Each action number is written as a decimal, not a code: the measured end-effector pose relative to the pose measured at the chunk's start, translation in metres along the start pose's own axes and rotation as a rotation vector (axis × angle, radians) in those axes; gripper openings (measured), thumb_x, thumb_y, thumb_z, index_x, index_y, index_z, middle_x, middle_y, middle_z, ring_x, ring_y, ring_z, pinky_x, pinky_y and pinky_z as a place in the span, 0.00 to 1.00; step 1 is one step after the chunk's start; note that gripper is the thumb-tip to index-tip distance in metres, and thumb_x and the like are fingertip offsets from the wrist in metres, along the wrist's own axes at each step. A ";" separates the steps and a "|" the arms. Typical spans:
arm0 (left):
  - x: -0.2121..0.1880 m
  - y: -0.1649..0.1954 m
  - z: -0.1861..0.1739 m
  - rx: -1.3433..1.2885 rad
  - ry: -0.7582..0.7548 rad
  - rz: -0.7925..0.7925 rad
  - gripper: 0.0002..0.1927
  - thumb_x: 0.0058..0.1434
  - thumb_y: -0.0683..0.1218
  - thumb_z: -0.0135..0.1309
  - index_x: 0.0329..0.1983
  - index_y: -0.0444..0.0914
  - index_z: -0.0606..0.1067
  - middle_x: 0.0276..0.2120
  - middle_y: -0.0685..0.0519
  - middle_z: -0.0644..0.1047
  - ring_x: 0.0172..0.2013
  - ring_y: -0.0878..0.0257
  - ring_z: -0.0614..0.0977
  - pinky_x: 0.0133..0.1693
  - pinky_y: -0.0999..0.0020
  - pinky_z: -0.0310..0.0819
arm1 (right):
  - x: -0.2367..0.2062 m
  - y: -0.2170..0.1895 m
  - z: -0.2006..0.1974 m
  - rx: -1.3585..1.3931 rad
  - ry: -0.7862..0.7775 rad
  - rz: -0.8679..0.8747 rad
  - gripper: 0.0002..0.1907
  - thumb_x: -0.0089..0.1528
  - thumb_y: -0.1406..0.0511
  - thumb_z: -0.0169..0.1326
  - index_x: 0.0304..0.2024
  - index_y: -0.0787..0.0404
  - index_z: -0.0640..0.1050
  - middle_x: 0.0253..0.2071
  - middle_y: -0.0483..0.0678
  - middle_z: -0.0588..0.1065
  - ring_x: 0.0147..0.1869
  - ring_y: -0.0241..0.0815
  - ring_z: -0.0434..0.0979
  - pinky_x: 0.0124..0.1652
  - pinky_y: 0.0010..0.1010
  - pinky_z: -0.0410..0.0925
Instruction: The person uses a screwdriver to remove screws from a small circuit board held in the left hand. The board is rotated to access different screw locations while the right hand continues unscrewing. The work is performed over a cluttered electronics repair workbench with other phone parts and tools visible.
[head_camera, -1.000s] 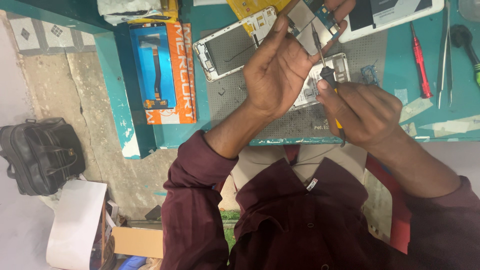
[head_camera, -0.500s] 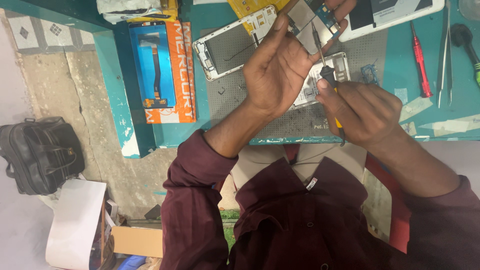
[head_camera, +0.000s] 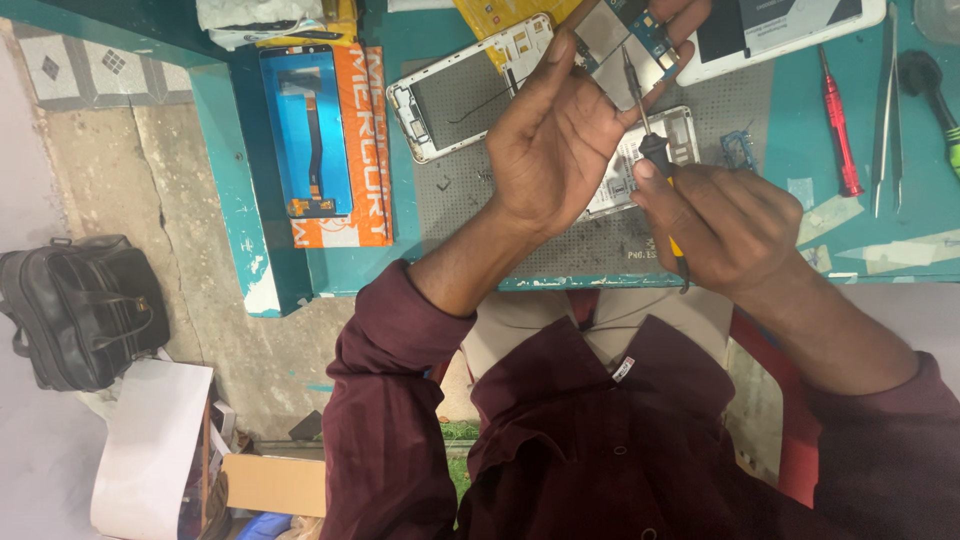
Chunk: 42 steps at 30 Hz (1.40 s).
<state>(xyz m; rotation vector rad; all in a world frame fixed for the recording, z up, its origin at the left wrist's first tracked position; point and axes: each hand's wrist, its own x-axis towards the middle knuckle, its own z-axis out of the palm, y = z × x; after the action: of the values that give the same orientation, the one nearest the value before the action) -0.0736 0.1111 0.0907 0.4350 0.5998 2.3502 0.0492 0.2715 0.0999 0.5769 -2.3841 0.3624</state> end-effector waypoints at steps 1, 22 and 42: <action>0.000 0.000 0.000 -0.006 0.001 -0.002 0.29 0.84 0.56 0.34 0.75 0.30 0.52 0.66 0.35 0.64 0.69 0.45 0.63 0.73 0.49 0.56 | 0.000 0.000 0.000 0.002 0.002 0.001 0.20 0.65 0.70 0.64 0.59 0.66 0.78 0.35 0.50 0.76 0.32 0.40 0.75 0.29 0.30 0.68; 0.000 0.001 0.001 -0.002 -0.006 -0.001 0.28 0.84 0.56 0.34 0.74 0.30 0.52 0.66 0.36 0.64 0.69 0.45 0.64 0.74 0.49 0.55 | 0.000 0.001 0.001 0.002 0.007 0.002 0.19 0.64 0.70 0.64 0.58 0.65 0.79 0.34 0.50 0.75 0.31 0.39 0.74 0.28 0.29 0.67; 0.002 0.003 0.005 -0.020 0.010 -0.015 0.31 0.83 0.56 0.33 0.77 0.29 0.51 0.67 0.33 0.62 0.70 0.43 0.62 0.74 0.50 0.55 | 0.001 0.000 0.000 0.013 0.017 0.004 0.19 0.64 0.71 0.64 0.58 0.66 0.80 0.34 0.50 0.75 0.32 0.40 0.75 0.29 0.30 0.68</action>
<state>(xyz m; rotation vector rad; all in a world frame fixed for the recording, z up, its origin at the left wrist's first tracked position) -0.0743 0.1116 0.0970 0.4082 0.5821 2.3430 0.0480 0.2711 0.1008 0.5727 -2.3691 0.3833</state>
